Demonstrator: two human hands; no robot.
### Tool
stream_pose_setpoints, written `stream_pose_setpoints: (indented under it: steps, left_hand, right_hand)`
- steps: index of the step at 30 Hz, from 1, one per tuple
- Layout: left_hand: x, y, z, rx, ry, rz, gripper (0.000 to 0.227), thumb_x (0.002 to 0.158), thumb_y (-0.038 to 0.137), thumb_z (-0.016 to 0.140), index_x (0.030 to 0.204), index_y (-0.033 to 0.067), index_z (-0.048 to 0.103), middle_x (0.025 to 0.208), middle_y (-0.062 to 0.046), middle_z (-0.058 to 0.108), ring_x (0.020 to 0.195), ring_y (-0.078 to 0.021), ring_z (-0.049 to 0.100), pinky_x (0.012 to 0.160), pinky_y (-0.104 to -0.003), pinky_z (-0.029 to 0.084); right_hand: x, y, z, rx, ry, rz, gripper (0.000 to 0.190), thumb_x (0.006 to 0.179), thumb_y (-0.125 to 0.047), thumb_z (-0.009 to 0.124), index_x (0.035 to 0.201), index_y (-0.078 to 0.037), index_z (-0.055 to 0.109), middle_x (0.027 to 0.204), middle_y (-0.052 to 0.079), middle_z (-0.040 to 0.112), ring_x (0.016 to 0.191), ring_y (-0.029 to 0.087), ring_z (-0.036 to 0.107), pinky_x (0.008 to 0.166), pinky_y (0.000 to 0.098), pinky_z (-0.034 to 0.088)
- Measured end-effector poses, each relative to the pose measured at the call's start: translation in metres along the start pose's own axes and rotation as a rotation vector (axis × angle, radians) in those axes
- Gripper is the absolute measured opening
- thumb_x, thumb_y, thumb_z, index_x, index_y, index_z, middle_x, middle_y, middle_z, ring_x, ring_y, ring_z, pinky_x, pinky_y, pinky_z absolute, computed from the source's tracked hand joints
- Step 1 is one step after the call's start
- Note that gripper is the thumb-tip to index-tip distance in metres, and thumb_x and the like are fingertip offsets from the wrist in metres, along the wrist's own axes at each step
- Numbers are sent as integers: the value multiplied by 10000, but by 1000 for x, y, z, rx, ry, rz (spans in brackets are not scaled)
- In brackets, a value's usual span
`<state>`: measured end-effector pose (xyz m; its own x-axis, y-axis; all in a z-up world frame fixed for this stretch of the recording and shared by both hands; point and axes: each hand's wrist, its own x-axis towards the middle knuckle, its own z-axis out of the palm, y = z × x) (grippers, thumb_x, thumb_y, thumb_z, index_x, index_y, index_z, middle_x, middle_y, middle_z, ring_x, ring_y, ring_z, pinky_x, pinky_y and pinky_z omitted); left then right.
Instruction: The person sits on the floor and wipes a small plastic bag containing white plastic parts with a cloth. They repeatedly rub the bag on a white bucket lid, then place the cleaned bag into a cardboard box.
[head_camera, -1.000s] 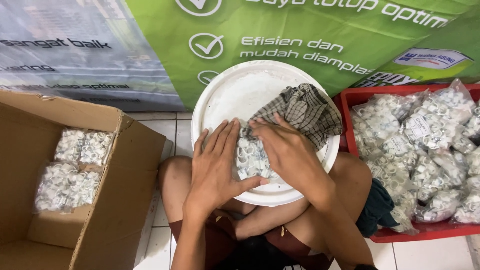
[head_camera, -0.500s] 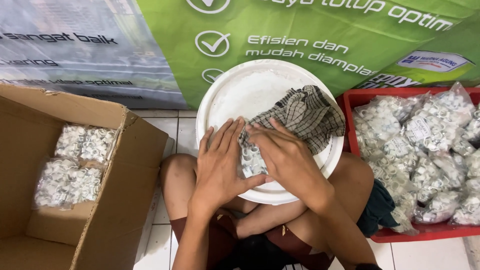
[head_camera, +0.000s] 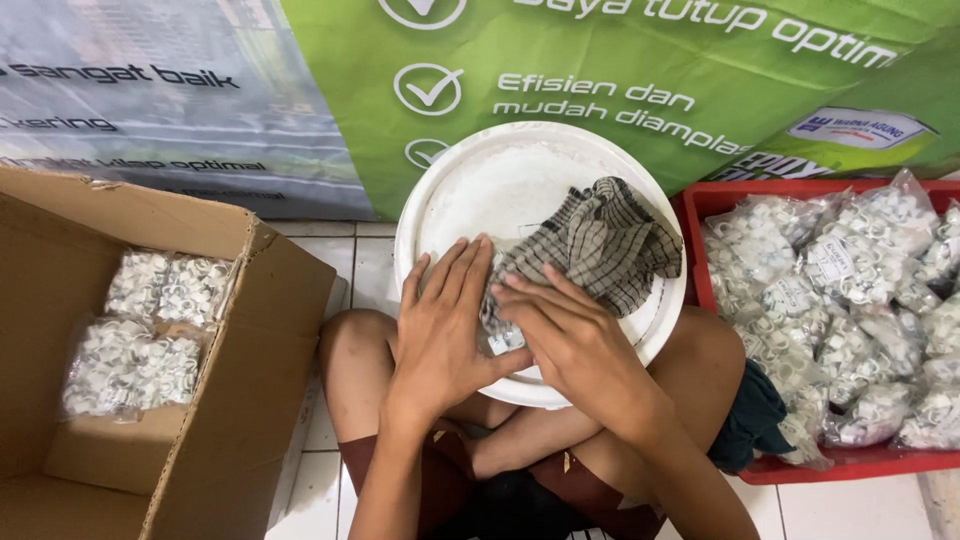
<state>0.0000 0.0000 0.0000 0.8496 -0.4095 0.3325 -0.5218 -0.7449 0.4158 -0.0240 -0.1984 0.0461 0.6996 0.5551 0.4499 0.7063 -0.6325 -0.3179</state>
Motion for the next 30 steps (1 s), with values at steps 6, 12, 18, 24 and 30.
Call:
stream_pose_setpoints:
  steps: [6, 12, 18, 24, 30]
  left_hand:
    - [1, 2, -2, 4, 19, 4, 1229, 826, 865, 676, 1669, 6, 427, 1685, -196, 542, 1601, -324, 457, 1328, -554, 248]
    - [0, 0, -1, 4, -7, -5, 1169, 784, 707, 779, 1676, 37, 428, 1724, -158, 508, 1620, -310, 431, 1340, -549, 228]
    - [0, 1, -3, 5, -30, -5, 1268, 646, 564, 868, 1698, 46, 387, 1731, -156, 499, 1626, -321, 421, 1336, -536, 233]
    - [1, 5, -7, 10, 5, -8, 1268, 818, 878, 683, 1692, 7, 391, 1679, -187, 560, 1610, -325, 452, 1330, -544, 242]
    - [0, -1, -1, 31, -30, -2, 1257, 745, 736, 818, 1708, 55, 383, 1740, -137, 493, 1624, -301, 423, 1337, -538, 221]
  right_hand:
    - [-8, 1, -2, -16, 34, 29, 242, 1021, 116, 633, 1201, -12, 733, 1435, 146, 754, 1417, 304, 682, 1290, 552, 449]
    - [-11, 0, -1, 56, 13, -1, 215, 1043, 99, 605, 1176, -6, 737, 1421, 146, 763, 1425, 302, 673, 1296, 561, 436]
    - [-39, -2, -8, 56, 81, 42, 207, 1096, 20, 576, 1205, 7, 752, 1427, 141, 763, 1378, 313, 723, 1246, 571, 490]
    - [-38, 8, 5, 41, 141, 62, 181, 1075, 64, 615, 1194, 24, 745, 1406, 175, 767, 1359, 372, 735, 1225, 601, 533]
    - [-61, 21, 9, -6, 133, 32, 200, 1023, 37, 738, 1203, -26, 798, 1328, 160, 814, 1269, 354, 803, 1183, 589, 604]
